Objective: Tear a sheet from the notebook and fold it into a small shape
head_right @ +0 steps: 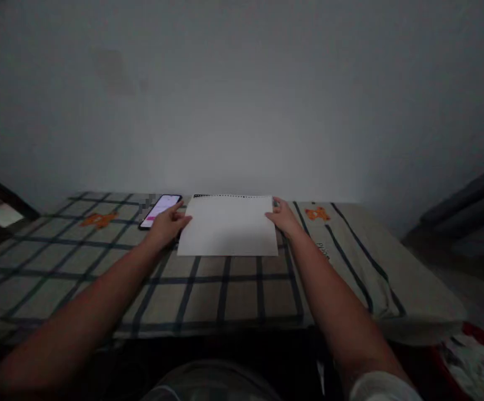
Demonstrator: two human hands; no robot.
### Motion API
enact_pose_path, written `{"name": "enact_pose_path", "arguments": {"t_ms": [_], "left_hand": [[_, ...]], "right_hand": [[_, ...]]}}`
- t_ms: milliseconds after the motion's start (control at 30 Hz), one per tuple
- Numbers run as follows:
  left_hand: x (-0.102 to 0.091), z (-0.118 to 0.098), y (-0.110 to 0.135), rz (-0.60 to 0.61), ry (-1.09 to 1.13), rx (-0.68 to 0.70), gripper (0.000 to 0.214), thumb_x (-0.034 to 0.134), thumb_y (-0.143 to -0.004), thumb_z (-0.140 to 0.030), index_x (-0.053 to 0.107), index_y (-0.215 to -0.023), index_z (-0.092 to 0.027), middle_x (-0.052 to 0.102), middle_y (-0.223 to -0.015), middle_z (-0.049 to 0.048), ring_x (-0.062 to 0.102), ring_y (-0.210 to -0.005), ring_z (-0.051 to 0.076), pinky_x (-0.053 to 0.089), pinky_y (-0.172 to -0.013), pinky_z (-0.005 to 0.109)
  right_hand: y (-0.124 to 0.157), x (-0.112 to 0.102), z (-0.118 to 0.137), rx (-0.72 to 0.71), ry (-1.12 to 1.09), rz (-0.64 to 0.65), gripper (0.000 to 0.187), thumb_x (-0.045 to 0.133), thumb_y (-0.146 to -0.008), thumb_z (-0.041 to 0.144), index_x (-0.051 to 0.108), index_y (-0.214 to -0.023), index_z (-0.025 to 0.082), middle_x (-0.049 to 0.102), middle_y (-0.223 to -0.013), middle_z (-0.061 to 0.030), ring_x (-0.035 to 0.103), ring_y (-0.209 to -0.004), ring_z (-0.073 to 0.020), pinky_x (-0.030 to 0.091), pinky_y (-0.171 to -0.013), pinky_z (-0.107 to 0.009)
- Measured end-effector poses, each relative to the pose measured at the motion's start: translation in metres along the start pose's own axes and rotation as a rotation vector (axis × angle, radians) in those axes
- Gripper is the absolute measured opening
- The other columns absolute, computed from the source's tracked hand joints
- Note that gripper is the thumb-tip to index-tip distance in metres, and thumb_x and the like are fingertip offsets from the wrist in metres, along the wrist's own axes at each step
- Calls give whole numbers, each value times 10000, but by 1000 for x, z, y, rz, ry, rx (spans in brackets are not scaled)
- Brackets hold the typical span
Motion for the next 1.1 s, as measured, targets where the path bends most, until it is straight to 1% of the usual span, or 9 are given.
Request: {"name": "enact_pose_path", "arguments": {"t_ms": [233,400,567,700,733,833,900,1000,1100], "left_hand": [[7,-11,4,-11,-100,-40,699,667,-768,-382,509,-1404,-140,675,-868,28,622,-735,168,490,-702,280],[3,-21,-6,77,-241,21,748,666,-762,-327,443,-1460,-177,680,-982,56,636,-759,180,493,-724,295],[0,-25,-39,54,-138,-139,803,746,-684,-315,486,-1422,-135,705,-980,92,666,-849,223,495,-766,311],[1,-32,-56,111,71,-204,526,726,-700,-286,657,-1197,-128,733,-922,91,677,-763,196,516,-714,311],[0,-36,-57,97,100,-163,449,717,-715,-296,683,-1139,-151,733,-934,75,673,-771,180,516,-723,300],[-10,-50,-52,-178,187,90,284,704,-751,-346,711,-974,-171,714,-899,46,645,-769,166,509,-710,284],[-18,-59,-42,-365,186,251,203,687,-779,-358,693,-884,-185,695,-846,30,627,-744,162,505,-688,284],[-26,-69,-21,-516,92,577,64,659,-814,-271,670,-838,-213,695,-931,22,634,-921,180,498,-842,328],[-30,-62,1,-507,-44,751,50,657,-797,-180,673,-781,-225,677,-996,32,619,-954,196,491,-872,373]], "right_hand": [[0,7,-4,-158,345,-64,643,657,-694,150,525,-1324,155,642,-846,-32,595,-725,-171,504,-749,-328],[0,11,-4,-249,417,-59,645,637,-719,169,526,-1354,148,655,-943,-67,606,-791,-187,504,-826,-356],[-7,11,-6,-173,230,-108,697,648,-693,160,500,-1373,125,669,-901,-53,610,-742,-167,513,-794,-344],[-14,6,-4,-119,-42,-94,353,620,-713,235,662,-1050,139,698,-859,-50,634,-763,-162,514,-779,-332],[-14,3,-2,-118,-106,-120,283,633,-706,272,668,-959,152,700,-844,-45,637,-764,-163,513,-773,-329],[-12,-8,10,-158,-267,-302,281,682,-669,379,637,-862,180,689,-796,-27,638,-738,-168,513,-723,-315],[-6,-14,23,-264,-314,-384,266,666,-703,414,620,-844,195,686,-796,-21,643,-760,-171,516,-726,-311],[8,-28,44,-444,-367,-460,200,645,-737,365,624,-863,211,714,-876,-31,666,-860,-176,520,-824,-337],[21,-45,55,-530,-308,-261,178,702,-693,277,639,-850,221,738,-1015,-47,675,-978,-197,508,-911,-382]]}}
Point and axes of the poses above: each hand's wrist, its own y-axis away from the middle knuckle, its own x-axis out of the palm, z = x × y, the point moved 2 cm from there along -y, towards the middle knuckle
